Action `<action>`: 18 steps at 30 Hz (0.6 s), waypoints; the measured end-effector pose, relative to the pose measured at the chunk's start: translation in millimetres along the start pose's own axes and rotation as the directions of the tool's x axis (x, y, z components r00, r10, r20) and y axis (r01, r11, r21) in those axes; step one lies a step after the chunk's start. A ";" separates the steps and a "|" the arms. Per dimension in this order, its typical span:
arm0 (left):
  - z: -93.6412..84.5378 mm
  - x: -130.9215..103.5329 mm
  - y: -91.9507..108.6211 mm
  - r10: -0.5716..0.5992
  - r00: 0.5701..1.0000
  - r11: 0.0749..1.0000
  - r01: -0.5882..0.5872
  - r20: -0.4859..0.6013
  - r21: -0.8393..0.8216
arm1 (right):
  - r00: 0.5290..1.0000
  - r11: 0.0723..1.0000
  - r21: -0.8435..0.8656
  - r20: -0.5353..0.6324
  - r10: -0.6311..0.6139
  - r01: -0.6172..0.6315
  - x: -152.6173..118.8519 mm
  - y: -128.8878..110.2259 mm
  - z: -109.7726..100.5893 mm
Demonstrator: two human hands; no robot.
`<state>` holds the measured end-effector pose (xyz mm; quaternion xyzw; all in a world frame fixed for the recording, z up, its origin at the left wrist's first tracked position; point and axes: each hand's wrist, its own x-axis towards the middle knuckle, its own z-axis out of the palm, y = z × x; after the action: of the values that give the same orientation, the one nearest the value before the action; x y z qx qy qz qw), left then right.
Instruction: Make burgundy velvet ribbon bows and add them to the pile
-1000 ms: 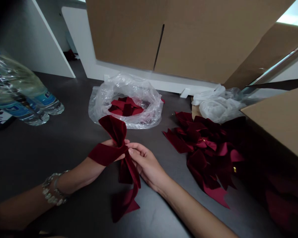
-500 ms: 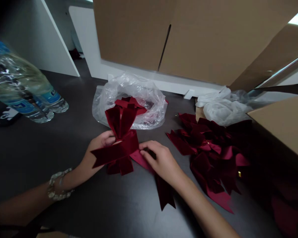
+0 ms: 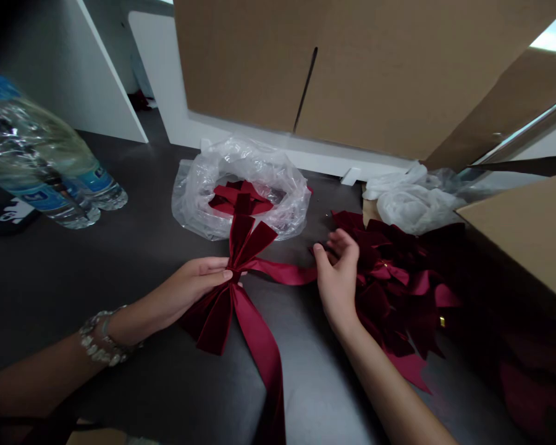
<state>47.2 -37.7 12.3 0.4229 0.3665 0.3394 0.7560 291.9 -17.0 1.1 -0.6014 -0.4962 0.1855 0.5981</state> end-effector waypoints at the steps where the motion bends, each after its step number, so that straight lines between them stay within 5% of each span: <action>1: 0.0 -0.5 1.4 -0.025 1.000 1.000 0.025 0.018 -0.016 | 0.988 0.983 -0.096 -0.006 -0.156 0.155 -0.3 -7.6 -2.5; 3: 0.7 -1.3 4.3 -0.046 0.998 0.999 0.046 0.035 0.006 | 0.873 0.843 -0.232 0.170 -0.456 0.486 -5.8 -32.6 -5.3; 4: 1.2 -1.5 5.5 -0.041 0.998 0.998 0.039 0.044 0.039 | 0.758 0.743 -0.210 0.353 -0.548 0.635 -9.4 -47.3 -4.9; 6: 2.0 -1.7 6.4 0.004 0.996 0.992 -0.015 0.084 0.126 | 0.427 0.576 -0.054 0.727 -0.537 0.816 -14.6 -73.7 -0.4; 8: 1.9 -2.1 4.7 0.036 0.992 0.978 -0.059 0.119 0.200 | 0.202 0.530 0.039 0.899 -0.390 0.847 -14.6 -89.8 7.9; 10: 0.8 -2.6 0.7 0.015 0.995 0.968 -0.040 0.100 0.248 | 0.134 0.549 0.017 0.963 -0.234 0.836 -10.1 -95.1 17.4; 14: -3.0 -1.8 -5.5 -0.035 0.998 0.962 0.017 0.061 0.272 | 0.111 0.639 -0.134 0.991 0.076 0.758 2.0 -93.2 30.4; 18: -5.7 -0.4 4.5 0.045 0.998 0.955 -0.053 0.036 0.291 | 0.030 0.860 -0.238 0.967 0.251 0.451 7.9 -96.1 30.6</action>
<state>41.3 -33.9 14.3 0.5435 0.3910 0.2944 0.6820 234.3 -14.1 84.3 -0.3901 -0.8389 0.3708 -0.0807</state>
